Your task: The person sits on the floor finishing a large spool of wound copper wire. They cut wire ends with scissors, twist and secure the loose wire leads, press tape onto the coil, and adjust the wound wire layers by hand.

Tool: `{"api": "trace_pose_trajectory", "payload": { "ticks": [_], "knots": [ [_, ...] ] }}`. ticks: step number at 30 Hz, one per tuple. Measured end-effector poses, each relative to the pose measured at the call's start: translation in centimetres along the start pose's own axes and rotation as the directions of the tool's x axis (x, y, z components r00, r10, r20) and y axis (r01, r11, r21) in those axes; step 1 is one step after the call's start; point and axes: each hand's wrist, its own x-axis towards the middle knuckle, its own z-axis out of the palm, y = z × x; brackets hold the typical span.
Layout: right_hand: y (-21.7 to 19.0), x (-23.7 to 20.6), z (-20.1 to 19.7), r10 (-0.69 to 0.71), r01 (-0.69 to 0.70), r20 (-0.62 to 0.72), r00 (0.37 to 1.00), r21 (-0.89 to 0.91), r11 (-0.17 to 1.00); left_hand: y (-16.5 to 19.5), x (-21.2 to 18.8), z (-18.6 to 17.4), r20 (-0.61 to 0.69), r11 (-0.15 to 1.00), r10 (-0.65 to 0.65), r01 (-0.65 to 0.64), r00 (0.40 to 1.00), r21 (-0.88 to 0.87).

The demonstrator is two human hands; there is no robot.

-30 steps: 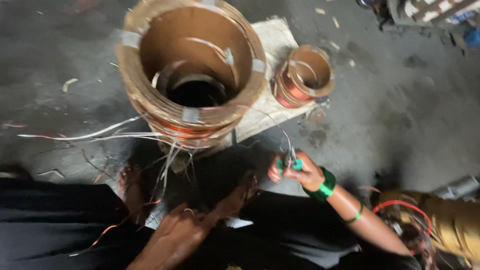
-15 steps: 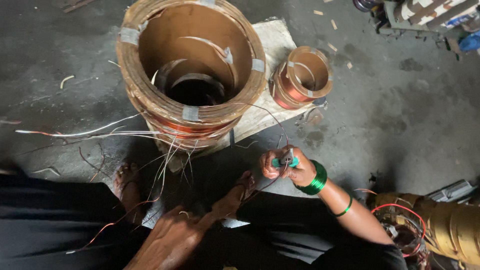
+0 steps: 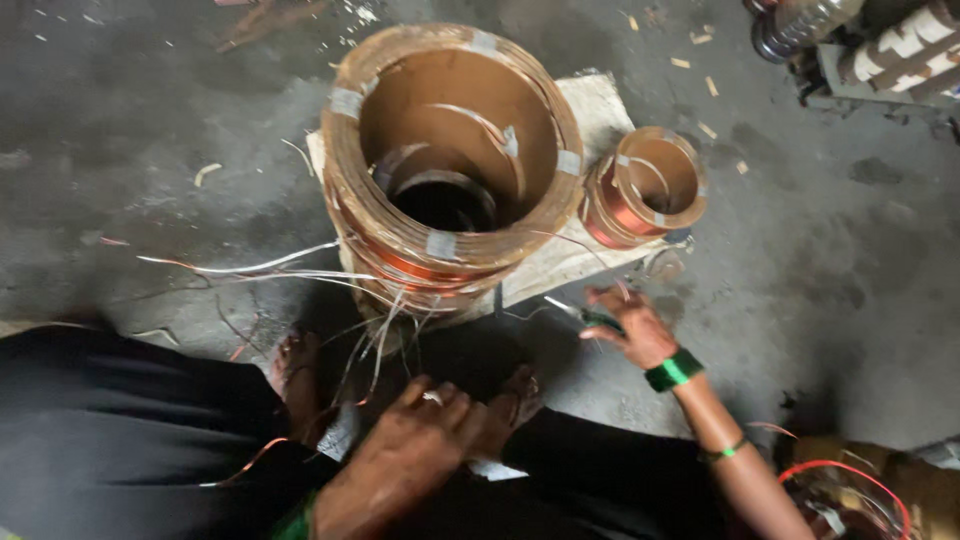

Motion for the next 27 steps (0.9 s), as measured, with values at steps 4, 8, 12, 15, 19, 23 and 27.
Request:
{"api": "trace_pose_trajectory", "payload": {
  "ticks": [4, 8, 12, 15, 19, 23, 27],
  "knots": [
    [-3.1, 0.4, -5.9, -0.027, 0.052, -0.236, 0.971, 0.101, 0.994, -1.2, 0.7, -11.9, -0.16, 0.991, 0.132, -0.131, 0.978, 0.019],
    [-8.1, 2.9, -11.6, -0.462, 0.461, -0.133, 0.877, -0.042, 0.886, -5.7, 4.4, -17.9, -0.24, 0.99, 0.055, -0.022, 0.969, 0.137],
    [-12.6, 6.3, -13.4, -0.603, 0.593, 0.036, 0.797, -0.237, 0.77, -9.2, 9.1, -17.9, -0.127, 0.94, -0.181, 0.133, 0.975, -0.315],
    [-15.1, 6.9, -13.3, -0.667, 0.66, 0.081, 0.74, -0.277, 0.699, -9.4, 10.6, -16.2, -0.003, 0.86, -0.203, 0.177, 0.979, -0.479],
    [-17.2, 7.1, -12.0, -0.663, 0.674, 0.134, 0.736, -0.236, 0.7, -7.7, 9.4, -14.2, 0.165, 0.764, -0.157, 0.225, 0.974, -0.605],
    [-17.9, 8.1, -10.6, -0.7, 0.677, 0.013, 0.714, -0.269, 0.685, -7.5, 8.5, -12.9, 0.155, 0.624, -0.184, 0.238, 0.971, -0.744],
    [-17.6, 9.2, -10.1, -0.633, 0.636, 0.072, 0.771, -0.034, 0.771, -8.7, 8.0, -12.8, 0.007, 0.796, -0.155, 0.129, 0.988, -0.592]
  ]
}}
